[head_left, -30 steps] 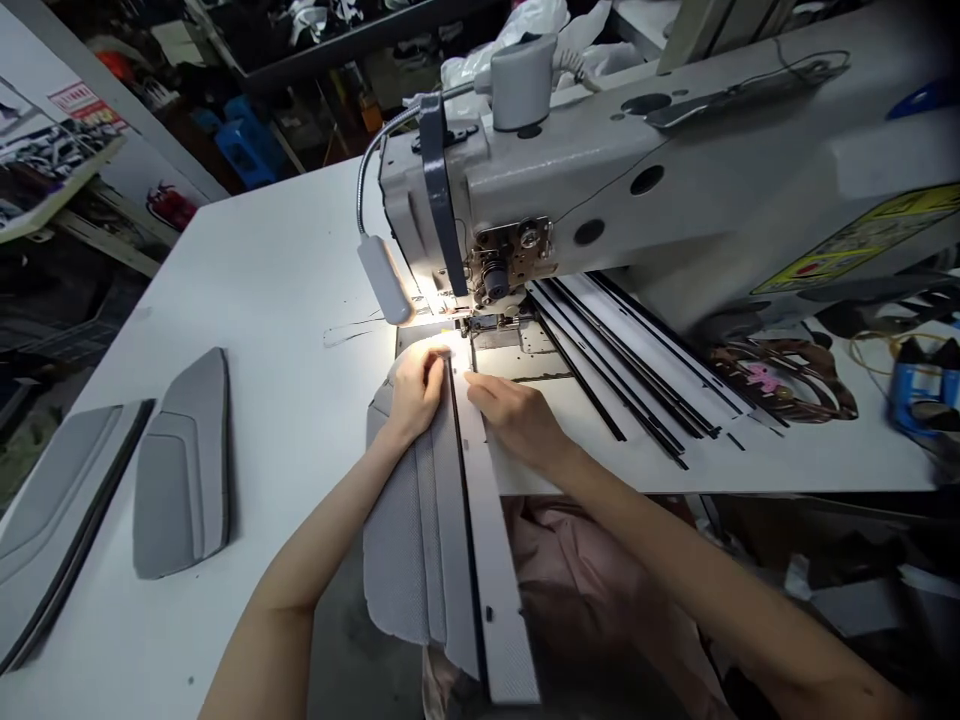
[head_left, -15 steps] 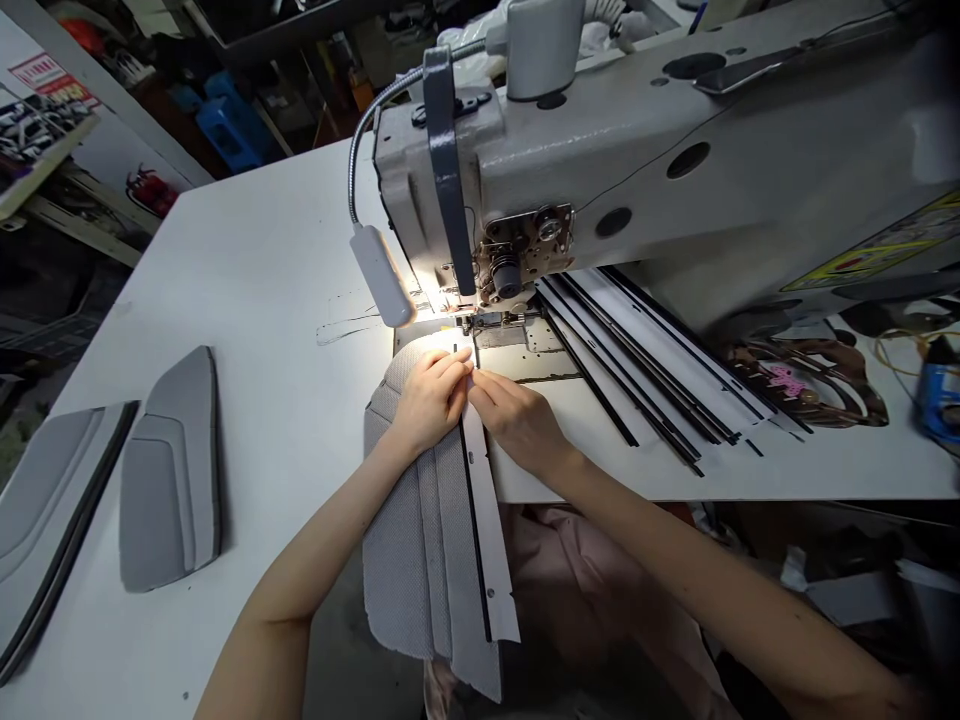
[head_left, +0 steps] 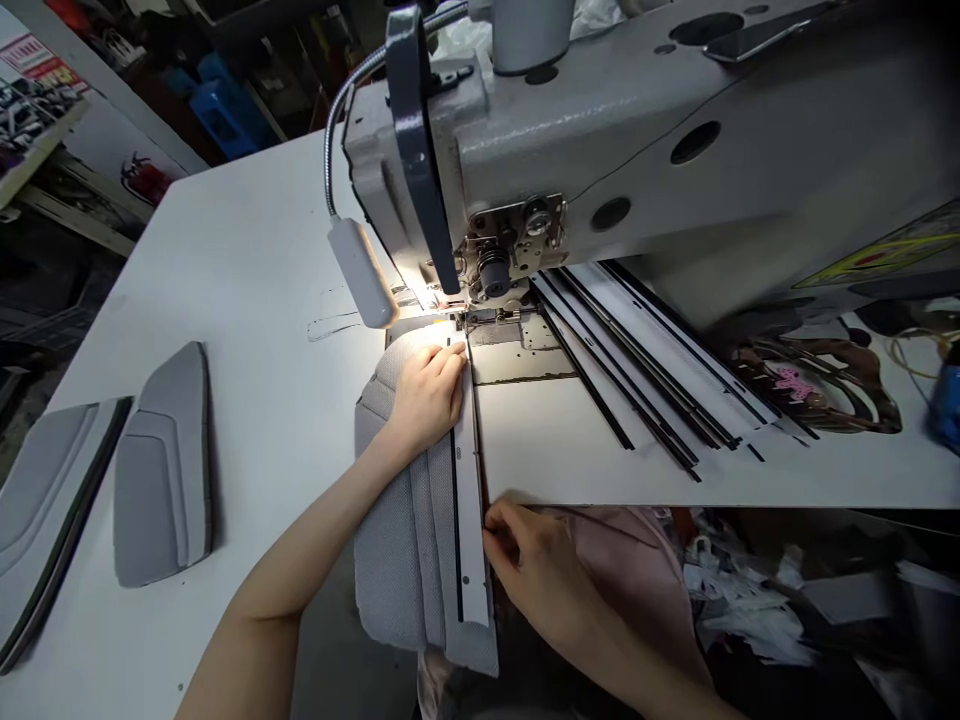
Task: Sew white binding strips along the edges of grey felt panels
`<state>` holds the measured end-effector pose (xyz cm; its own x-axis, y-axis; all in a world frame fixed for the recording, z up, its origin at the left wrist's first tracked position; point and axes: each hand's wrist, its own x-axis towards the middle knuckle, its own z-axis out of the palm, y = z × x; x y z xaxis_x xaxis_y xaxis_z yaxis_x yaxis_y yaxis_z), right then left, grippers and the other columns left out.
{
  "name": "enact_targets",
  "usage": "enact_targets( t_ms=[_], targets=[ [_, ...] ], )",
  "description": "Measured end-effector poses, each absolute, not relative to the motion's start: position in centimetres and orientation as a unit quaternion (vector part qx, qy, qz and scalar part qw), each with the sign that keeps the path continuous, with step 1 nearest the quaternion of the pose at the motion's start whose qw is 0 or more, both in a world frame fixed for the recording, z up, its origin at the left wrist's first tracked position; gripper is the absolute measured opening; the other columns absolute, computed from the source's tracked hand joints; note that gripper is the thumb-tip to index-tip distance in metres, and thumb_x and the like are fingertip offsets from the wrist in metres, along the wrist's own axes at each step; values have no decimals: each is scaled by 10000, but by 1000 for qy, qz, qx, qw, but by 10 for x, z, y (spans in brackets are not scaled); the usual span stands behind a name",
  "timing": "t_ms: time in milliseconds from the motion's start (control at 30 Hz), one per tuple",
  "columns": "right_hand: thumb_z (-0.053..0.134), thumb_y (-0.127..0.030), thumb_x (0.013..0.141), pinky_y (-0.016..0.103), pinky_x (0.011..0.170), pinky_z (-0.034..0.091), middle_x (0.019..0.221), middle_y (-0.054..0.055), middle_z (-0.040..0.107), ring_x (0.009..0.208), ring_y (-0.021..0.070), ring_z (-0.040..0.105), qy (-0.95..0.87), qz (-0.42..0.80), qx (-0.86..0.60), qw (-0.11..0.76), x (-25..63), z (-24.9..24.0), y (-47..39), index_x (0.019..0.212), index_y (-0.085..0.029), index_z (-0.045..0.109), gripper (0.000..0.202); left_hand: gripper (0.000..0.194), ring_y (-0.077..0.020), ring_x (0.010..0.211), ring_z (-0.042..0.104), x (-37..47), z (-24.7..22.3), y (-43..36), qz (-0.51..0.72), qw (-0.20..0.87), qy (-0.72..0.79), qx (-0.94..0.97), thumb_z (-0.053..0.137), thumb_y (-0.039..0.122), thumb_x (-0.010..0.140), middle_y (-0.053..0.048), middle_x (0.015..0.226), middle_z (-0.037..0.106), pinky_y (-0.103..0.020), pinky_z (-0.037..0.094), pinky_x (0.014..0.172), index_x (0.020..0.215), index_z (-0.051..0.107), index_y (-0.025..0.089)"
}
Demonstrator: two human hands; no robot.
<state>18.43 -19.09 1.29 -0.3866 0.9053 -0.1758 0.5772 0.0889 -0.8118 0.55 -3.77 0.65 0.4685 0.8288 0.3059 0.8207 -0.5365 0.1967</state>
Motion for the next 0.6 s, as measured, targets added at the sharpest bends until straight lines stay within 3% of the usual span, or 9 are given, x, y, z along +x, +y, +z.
enact_targets(
  t_ms=[333, 600],
  targets=[
    [434, -221, 966, 194, 387, 374, 713, -23, 569, 502, 117, 637, -589, 585, -507, 231, 185, 12, -170, 814, -217, 472, 157, 201, -259, 1050, 615, 3, 4, -13, 197, -28, 463, 864, 409, 175, 975, -133, 1131, 684, -407, 518, 910, 1002, 608, 156],
    [546, -163, 874, 235, 535, 405, 680, -24, 574, 556, 116, 565, -634, 499, -513, 293, 184, 3, -190, 808, -198, 502, 86, 292, -251, 1102, 587, 10, 11, -82, 250, 4, 456, 854, 461, 127, 954, -135, 1253, 655, -422, 533, 969, 1215, 592, 133]
  ],
)
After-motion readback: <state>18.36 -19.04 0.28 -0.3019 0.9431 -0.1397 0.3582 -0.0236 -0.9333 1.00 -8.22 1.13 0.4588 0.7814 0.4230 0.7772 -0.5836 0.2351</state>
